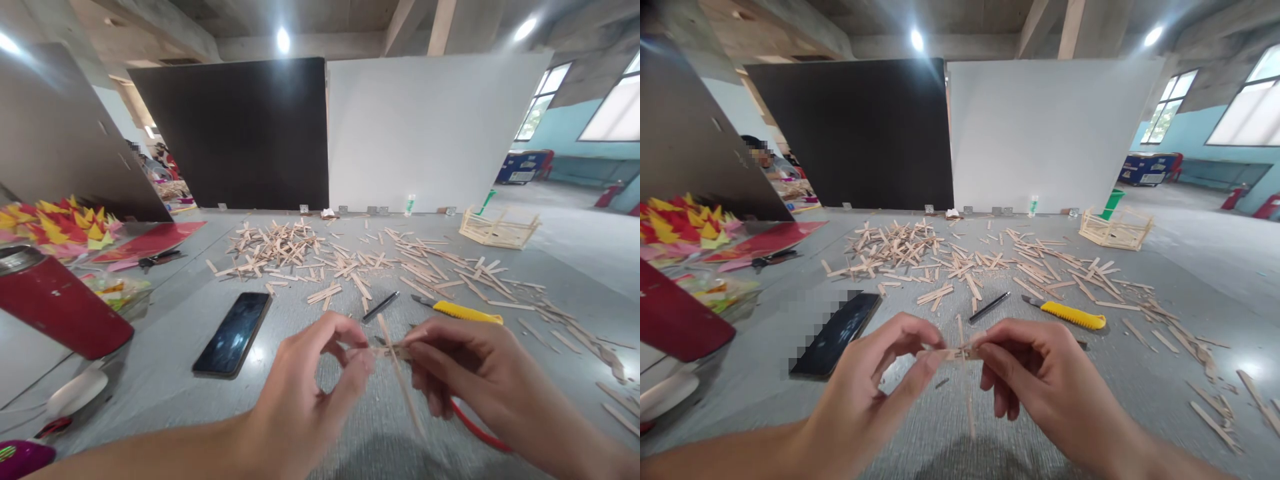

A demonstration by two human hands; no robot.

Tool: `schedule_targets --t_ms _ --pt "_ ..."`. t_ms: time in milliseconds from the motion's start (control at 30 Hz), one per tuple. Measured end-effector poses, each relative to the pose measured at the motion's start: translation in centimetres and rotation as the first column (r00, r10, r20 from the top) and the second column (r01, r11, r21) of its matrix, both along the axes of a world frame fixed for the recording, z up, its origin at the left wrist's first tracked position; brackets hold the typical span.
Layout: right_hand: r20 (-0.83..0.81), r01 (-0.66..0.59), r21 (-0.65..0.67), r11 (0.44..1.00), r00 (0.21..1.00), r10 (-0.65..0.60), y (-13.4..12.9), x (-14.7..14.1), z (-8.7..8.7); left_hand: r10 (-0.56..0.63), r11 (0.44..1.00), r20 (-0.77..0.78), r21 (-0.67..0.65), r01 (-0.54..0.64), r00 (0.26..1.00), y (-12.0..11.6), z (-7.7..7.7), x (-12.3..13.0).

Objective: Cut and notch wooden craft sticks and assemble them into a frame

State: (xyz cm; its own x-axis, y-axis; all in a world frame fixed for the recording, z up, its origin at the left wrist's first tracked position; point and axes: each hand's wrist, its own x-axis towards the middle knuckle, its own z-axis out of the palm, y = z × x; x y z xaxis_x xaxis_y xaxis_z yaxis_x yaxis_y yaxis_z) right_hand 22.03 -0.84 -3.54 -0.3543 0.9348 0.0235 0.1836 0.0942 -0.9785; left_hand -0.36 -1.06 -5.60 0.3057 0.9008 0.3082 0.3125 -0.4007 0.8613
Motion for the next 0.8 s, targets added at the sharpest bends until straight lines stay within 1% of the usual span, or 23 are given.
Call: schedule_targets --t_ms 33,100,133,167,200,233,267,300,333,367,400,467,567,633,700,767,800 --pt "0.033 -0.001 0.033 0.999 0.999 0.000 0.0 0.1 -0.1 -0.020 0.998 -0.042 -0.054 0.018 0.999 0.0 0.2 0.0" --pt "0.121 -0.024 0.099 0.995 0.993 0.012 -0.1 0.2 -0.6 -0.124 0.980 -0.136 -0.175 0.099 0.983 0.1 0.5 0.0" --pt "0.170 -0.027 0.137 0.990 0.985 0.003 -0.2 0.3 -0.9 -0.176 0.966 -0.166 -0.221 0.137 0.970 0.1 0.5 0.0" --pt "0.218 -0.010 0.179 0.984 0.975 -0.030 -0.4 0.3 -1.2 -0.204 0.956 -0.182 -0.250 0.155 0.962 0.1 0.5 0.1" --pt "0.259 0.028 0.236 0.971 0.962 -0.091 -0.6 0.3 -1.4 -0.204 0.954 -0.187 -0.259 0.152 0.961 0.1 0.5 0.2" --pt "0.288 0.082 0.308 0.948 0.941 -0.175 -0.9 0.3 -1.7 -0.186 0.958 -0.185 -0.253 0.136 0.965 0.1 0.4 0.3" --pt "0.307 0.131 0.396 0.909 0.914 -0.266 -1.2 0.2 -2.0 -0.162 0.964 -0.181 -0.239 0.117 0.970 0.1 0.4 0.4" --pt "0.327 0.148 0.491 0.858 0.882 -0.340 -1.6 0.1 -2.2 -0.140 0.970 -0.176 -0.220 0.100 0.974 0.1 0.3 0.5" --pt "0.350 0.124 0.584 0.802 0.853 -0.387 -2.0 0.0 -2.4 -0.132 0.974 -0.170 -0.207 0.096 0.977 0.0 0.3 0.6" --pt "0.378 0.064 0.660 0.749 0.833 -0.404 -2.3 -0.2 -2.6 -0.135 0.975 -0.164 -0.195 0.102 0.977 0.0 0.3 0.6" --pt "0.406 -0.005 0.705 0.709 0.823 -0.398 -2.7 -0.3 -2.7 -0.141 0.977 -0.159 -0.184 0.111 0.977 0.0 0.2 0.6" --pt "0.433 -0.096 0.741 0.665 0.825 -0.363 -3.2 -0.5 -2.8 -0.153 0.981 -0.159 -0.141 0.131 0.975 -0.1 -0.1 0.6" --pt "0.397 -0.069 0.772 0.632 0.829 -0.394 -3.5 -0.7 -3.0 -0.145 0.989 -0.203 -0.037 0.140 0.968 -0.1 -0.8 0.4" --pt "0.386 -0.103 0.814 0.572 0.831 -0.400 -3.4 -0.7 -3.1 -0.148 0.987 -0.234 0.031 0.160 0.961 -0.2 -1.2 0.3" --pt "0.415 -0.194 0.836 0.514 0.836 -0.358 -3.3 -0.7 -3.2 -0.161 0.980 -0.260 0.077 0.186 0.952 -0.2 -1.5 0.3" --pt "0.468 -0.297 0.839 0.456 0.821 -0.326 -3.1 -0.5 -3.4 -0.164 0.979 -0.271 0.074 0.191 0.948 -0.4 -1.4 0.4" --pt "0.480 -0.325 0.844 0.426 0.812 -0.331 -3.0 -0.4 -3.4 -0.164 0.982 -0.267 0.044 0.182 0.950 -0.4 -1.3 0.4"
